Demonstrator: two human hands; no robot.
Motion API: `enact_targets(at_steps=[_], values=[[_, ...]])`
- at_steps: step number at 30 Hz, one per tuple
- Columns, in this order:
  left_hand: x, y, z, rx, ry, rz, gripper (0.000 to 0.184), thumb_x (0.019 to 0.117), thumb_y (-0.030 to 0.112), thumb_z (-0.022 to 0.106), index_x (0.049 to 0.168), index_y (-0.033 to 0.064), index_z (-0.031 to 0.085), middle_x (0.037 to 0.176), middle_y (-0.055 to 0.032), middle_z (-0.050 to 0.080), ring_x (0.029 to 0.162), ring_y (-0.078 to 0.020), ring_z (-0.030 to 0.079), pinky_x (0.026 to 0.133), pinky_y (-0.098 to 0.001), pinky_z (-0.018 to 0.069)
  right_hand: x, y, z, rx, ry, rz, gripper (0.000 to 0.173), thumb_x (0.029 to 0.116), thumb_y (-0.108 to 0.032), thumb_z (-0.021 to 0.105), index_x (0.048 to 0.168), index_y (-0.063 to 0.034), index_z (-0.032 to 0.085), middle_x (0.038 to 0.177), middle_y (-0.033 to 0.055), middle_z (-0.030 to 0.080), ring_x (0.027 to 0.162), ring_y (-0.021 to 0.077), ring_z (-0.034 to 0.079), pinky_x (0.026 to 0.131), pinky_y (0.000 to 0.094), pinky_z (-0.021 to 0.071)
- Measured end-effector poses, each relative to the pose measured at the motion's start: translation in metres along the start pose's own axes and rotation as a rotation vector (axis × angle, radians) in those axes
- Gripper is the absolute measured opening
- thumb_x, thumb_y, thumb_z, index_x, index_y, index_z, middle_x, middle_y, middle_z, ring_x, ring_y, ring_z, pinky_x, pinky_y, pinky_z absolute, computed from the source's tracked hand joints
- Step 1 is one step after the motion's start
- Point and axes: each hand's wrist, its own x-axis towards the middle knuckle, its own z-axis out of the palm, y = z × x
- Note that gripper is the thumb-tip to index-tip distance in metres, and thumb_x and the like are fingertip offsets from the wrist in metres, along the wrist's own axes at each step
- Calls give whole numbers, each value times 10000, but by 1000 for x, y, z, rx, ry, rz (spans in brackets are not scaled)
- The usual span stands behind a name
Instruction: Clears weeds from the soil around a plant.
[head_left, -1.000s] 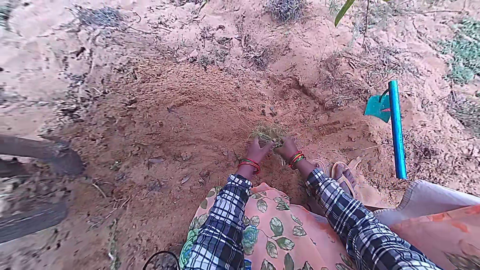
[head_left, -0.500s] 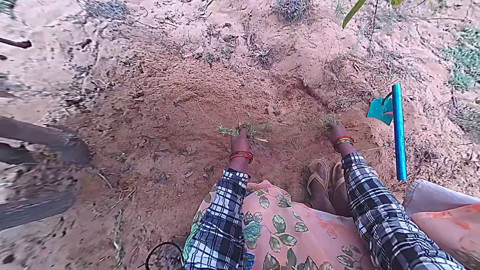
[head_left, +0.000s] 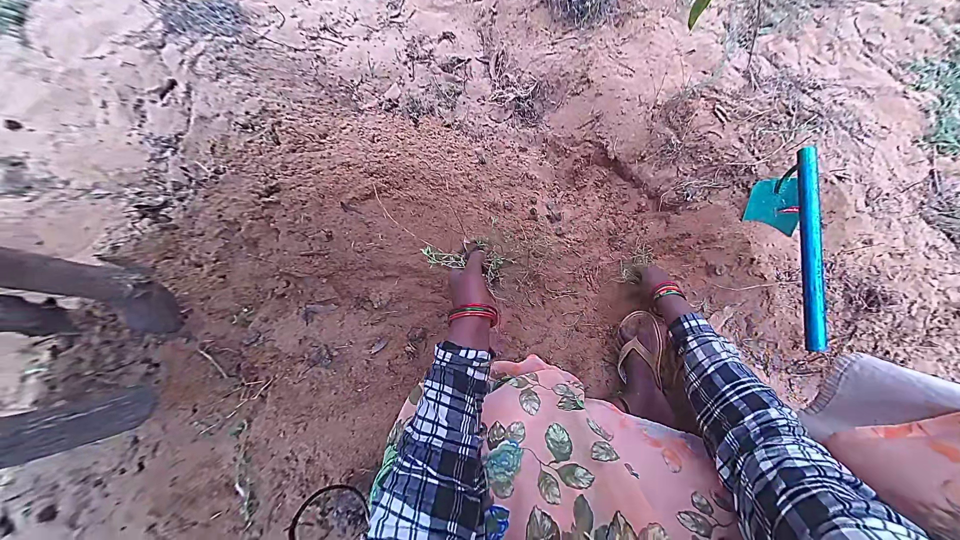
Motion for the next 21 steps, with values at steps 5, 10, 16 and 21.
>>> enact_targets(at_steps=[5,10,16,21], values=[[-6,7,6,-83,-9,17,371,1025,117,567,1384,38,516,1223,-98,628,1078,-140,630,931,-343,537,34,0,-25,-43,207,195,758,904,-72,710,1592,-214,423,1604,330,334,1415,631,339,1000,782,421],[-4,5,6,-70,-51,34,352,1024,94,563,1371,46,531,1219,-80,633,1071,-124,622,916,-316,528,66,7,2,-210,166,96,524,904,-102,735,1396,-267,666,1629,204,379,1466,601,268,939,844,394],[-1,5,6,-88,-67,43,345,1018,96,575,1358,54,534,1212,-69,633,1066,-122,624,914,-312,531,59,16,11,-182,91,-1,408,1039,-218,589,1414,-58,597,1373,318,597,1231,566,582,964,758,460],[-4,7,6,-112,-65,42,350,1012,80,578,1356,43,531,1214,-85,618,1051,-123,619,900,-305,532,30,7,12,-119,18,42,430,1092,-252,507,1442,-2,516,1279,331,646,1202,532,626,980,715,478]])
